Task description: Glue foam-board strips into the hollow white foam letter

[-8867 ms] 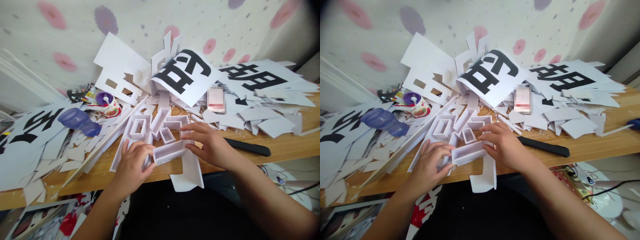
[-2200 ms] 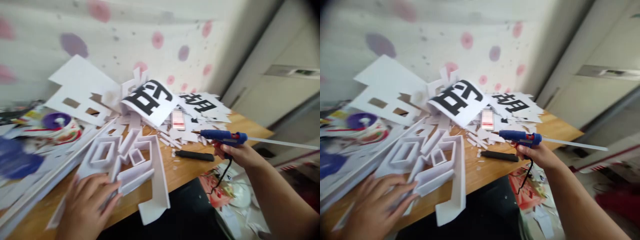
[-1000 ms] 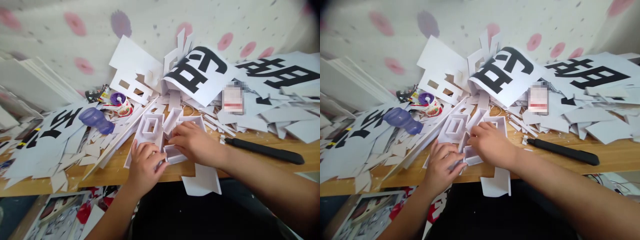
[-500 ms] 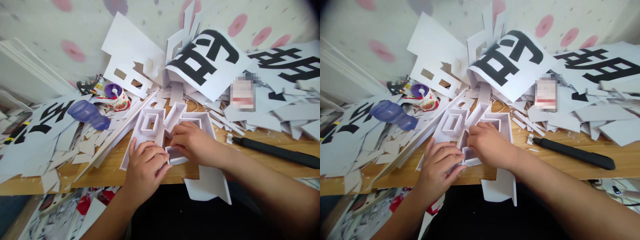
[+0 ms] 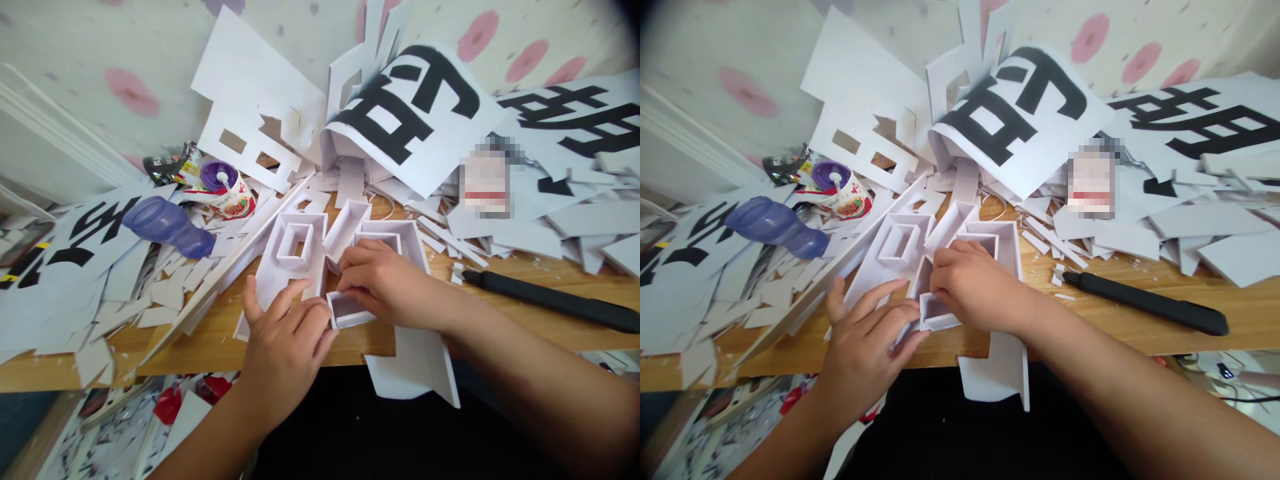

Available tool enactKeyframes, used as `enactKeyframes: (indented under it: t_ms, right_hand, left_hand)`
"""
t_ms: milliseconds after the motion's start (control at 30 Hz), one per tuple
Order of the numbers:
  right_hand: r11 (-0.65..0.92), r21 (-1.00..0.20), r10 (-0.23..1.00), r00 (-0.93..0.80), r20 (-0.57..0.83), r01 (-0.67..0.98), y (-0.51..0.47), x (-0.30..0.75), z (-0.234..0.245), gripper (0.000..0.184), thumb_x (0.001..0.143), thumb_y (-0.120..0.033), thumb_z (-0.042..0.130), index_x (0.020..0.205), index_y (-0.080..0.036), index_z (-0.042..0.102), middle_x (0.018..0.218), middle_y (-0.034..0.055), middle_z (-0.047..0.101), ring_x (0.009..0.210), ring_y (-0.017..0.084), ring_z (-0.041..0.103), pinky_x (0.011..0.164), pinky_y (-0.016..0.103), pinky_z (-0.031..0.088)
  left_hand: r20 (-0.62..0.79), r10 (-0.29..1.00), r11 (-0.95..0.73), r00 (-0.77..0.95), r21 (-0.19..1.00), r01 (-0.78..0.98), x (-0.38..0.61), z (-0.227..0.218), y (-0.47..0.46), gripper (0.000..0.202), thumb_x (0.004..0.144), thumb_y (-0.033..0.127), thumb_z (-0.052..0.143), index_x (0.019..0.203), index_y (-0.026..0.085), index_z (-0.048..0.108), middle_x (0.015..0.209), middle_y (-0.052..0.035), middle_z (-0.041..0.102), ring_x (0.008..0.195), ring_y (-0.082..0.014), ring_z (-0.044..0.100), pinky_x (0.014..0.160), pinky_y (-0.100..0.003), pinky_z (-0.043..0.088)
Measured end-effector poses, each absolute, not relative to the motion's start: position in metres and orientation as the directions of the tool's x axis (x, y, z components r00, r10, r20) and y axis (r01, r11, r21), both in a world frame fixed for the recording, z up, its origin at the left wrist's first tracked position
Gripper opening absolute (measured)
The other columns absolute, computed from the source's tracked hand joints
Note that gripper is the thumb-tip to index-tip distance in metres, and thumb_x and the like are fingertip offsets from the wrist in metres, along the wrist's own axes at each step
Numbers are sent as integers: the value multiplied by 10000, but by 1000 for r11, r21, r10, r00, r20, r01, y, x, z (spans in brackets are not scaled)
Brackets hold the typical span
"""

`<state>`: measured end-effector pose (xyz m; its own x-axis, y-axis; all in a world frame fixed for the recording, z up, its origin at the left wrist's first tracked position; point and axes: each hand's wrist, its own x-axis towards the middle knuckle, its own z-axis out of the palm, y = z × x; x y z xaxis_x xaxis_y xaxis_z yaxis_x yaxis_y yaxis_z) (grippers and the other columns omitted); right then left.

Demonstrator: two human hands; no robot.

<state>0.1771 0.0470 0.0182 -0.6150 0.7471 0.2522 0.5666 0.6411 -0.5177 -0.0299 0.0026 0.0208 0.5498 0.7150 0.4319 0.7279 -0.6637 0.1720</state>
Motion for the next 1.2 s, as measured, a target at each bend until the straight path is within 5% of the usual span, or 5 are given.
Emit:
enactKeyframes:
  t_ms: [333, 600, 767, 933, 1200]
  right_hand:
    - [643, -521, 739, -631, 233, 561, 47, 178, 17, 191, 879, -107, 547, 841, -172, 723, 918, 65, 607, 848, 201, 477, 869, 373, 349]
    - [632, -545, 745, -627, 229, 551, 46, 178, 20, 165, 849, -118, 569, 853, -171, 725, 905, 61, 598, 849, 205, 473, 859, 365, 342]
    - [622, -555, 749, -627, 214, 552, 46, 178, 22, 163, 810, -91, 569, 814, -167, 713, 896, 57, 598, 849, 205, 463, 846, 360, 342]
    - [617, -541, 752, -629, 194, 571, 45, 177, 23, 154, 793, -63, 545, 762, -147, 669, 882, 56, 594, 829, 195, 458, 850, 364, 347]
    - [598, -559, 765, -617, 184, 574, 46, 178, 24, 236, 703, -29, 519, 802, -140, 703, 880, 72, 592, 830, 206, 455, 847, 362, 365]
  left_hand:
    - [361, 714, -671, 599, 110, 733, -26, 20, 3, 179, 869, 102, 607, 762, 207, 510, 840, 51, 739, 1094, -259, 672, 1106, -522, 147]
    - [429, 693, -668, 579, 82, 739, -24, 18, 0, 209, 877, 101, 618, 731, 206, 511, 814, 58, 756, 1279, -314, 574, 1131, -597, 23]
    - [457, 681, -668, 572, 69, 741, -23, 18, 0, 132, 865, 106, 633, 919, 209, 569, 897, -25, 782, 1231, -310, 614, 1146, -617, -2]
    - [423, 701, -663, 574, 91, 743, -22, 19, 0, 343, 867, 120, 630, 1188, 223, 569, 922, -18, 787, 1260, -313, 589, 1150, -616, -35]
    - [418, 705, -660, 573, 91, 746, -20, 21, 1, 283, 831, 178, 666, 1110, 211, 631, 908, -28, 783, 1260, -322, 585, 1155, -602, -67]
